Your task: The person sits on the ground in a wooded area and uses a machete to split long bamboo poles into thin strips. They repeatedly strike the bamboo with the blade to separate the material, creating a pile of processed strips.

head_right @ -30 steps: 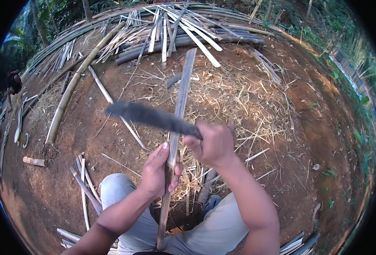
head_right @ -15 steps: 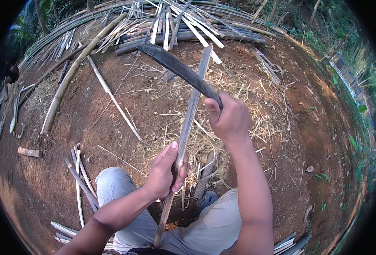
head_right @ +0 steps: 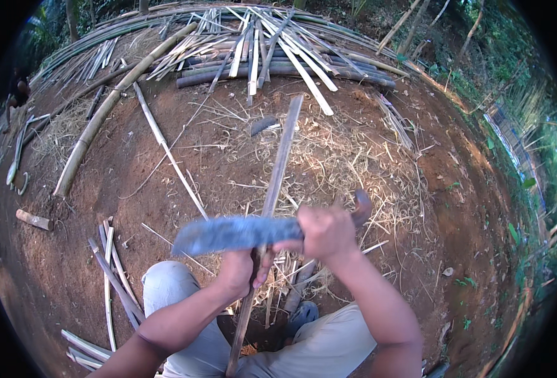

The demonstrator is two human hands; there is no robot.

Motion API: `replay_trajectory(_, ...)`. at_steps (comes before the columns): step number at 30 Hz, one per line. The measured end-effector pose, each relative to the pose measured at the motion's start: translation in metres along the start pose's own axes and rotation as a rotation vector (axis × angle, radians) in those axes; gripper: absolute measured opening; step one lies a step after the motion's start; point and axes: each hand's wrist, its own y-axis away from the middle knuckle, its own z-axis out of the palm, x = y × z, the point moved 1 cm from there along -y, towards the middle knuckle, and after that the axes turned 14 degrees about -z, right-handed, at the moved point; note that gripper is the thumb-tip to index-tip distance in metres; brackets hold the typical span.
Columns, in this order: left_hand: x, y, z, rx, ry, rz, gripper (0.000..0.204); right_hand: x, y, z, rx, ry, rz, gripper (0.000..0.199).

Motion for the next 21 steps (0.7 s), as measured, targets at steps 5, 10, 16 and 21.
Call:
replay_trajectory(5, 0.004, 0.004, 0.014, -0.058, 0.061, -0.034, 0.040, 0.081, -0.055, -0.022, -0.036, 0.017, 0.437, 0.074)
replay_trajectory(10, 0.009, 0.002, 0.000, -0.017, 0.088, -0.017, 0.039, 0.040, -0.031, -0.002, -0.119, -0.027, 0.124, 0.070)
replay_trajectory(16, -0.004, -0.003, 0.022, -0.055, -0.005, -0.052, 0.037, 0.134, -0.057, -0.014, 0.078, -0.013, 0.730, 0.077)
replay_trajectory(21, 0.007, -0.009, 0.010, -0.069, 0.058, 0.005, 0.035, 0.108, -0.022, 0.004, 0.128, -0.431, 1.013, 0.074)
